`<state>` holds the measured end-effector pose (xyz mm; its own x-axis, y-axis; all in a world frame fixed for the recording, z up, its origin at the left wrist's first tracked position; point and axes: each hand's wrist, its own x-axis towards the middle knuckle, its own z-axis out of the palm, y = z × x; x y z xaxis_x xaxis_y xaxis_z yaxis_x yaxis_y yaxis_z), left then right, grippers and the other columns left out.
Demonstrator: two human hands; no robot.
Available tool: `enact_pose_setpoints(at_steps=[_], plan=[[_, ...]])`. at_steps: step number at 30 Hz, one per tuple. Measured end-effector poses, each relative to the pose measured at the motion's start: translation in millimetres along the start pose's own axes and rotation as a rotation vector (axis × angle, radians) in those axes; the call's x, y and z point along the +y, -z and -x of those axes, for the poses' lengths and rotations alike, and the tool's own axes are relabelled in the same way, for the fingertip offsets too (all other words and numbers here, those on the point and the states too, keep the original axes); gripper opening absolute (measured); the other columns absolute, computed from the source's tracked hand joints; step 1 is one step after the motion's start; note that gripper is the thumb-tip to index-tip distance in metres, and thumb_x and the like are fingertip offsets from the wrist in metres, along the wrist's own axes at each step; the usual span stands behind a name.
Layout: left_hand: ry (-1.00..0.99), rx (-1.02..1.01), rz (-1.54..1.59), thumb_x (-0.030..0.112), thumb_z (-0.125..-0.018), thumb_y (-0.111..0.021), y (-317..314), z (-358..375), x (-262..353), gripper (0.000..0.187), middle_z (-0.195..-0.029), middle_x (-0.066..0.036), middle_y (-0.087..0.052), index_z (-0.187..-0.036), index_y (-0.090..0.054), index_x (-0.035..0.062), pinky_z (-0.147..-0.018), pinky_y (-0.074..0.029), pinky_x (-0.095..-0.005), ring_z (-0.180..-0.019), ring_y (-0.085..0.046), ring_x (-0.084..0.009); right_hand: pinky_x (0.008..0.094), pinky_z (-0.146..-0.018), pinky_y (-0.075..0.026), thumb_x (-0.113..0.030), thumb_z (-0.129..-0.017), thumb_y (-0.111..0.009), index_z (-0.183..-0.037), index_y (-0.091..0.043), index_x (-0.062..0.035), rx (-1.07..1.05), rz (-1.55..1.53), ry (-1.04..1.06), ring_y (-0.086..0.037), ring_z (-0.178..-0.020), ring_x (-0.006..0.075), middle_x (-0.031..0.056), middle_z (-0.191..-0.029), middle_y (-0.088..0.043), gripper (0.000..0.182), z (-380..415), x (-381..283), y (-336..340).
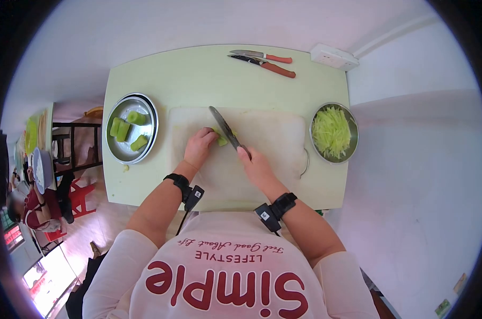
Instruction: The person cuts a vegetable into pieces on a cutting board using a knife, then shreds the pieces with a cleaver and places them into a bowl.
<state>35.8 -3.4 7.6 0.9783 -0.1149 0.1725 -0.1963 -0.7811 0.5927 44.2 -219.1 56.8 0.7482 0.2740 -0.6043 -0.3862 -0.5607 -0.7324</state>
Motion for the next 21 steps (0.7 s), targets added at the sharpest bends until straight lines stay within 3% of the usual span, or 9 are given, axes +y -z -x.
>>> enact_pose_setpoints(at_steps=[9,21], plan=[[0.030,-0.007,0.015,-0.001,-0.075,-0.055,0.9,-1.1,2.3,0.024,-0.097,-0.009,-0.060,-0.095,-0.065,0.0082,-0.078,-0.051,-0.0373,-0.092,-0.060,-0.0291,0.0436,-0.070,-0.048,-0.042,-0.095,-0.046,-0.105,-0.062,-0.0044,0.069,0.229,0.235,-0.062,-0.080,0.0379,0.0199,-0.085,-0.065,0.042,21.3,-21.2,0.0],[-0.003,0.008,-0.026,0.001,-0.074,-0.056,-1.2,-0.4,1.8,0.026,-0.095,-0.007,-0.059,-0.096,-0.065,0.0092,-0.080,-0.050,-0.0374,-0.095,-0.058,-0.0273,0.0449,-0.072,-0.049,-0.041,-0.096,-0.046,-0.108,-0.061,-0.0068,0.038,0.287,0.196,-0.063,-0.083,0.0380,0.0194,-0.086,-0.065,0.040,17.0,-22.1,-4.7]])
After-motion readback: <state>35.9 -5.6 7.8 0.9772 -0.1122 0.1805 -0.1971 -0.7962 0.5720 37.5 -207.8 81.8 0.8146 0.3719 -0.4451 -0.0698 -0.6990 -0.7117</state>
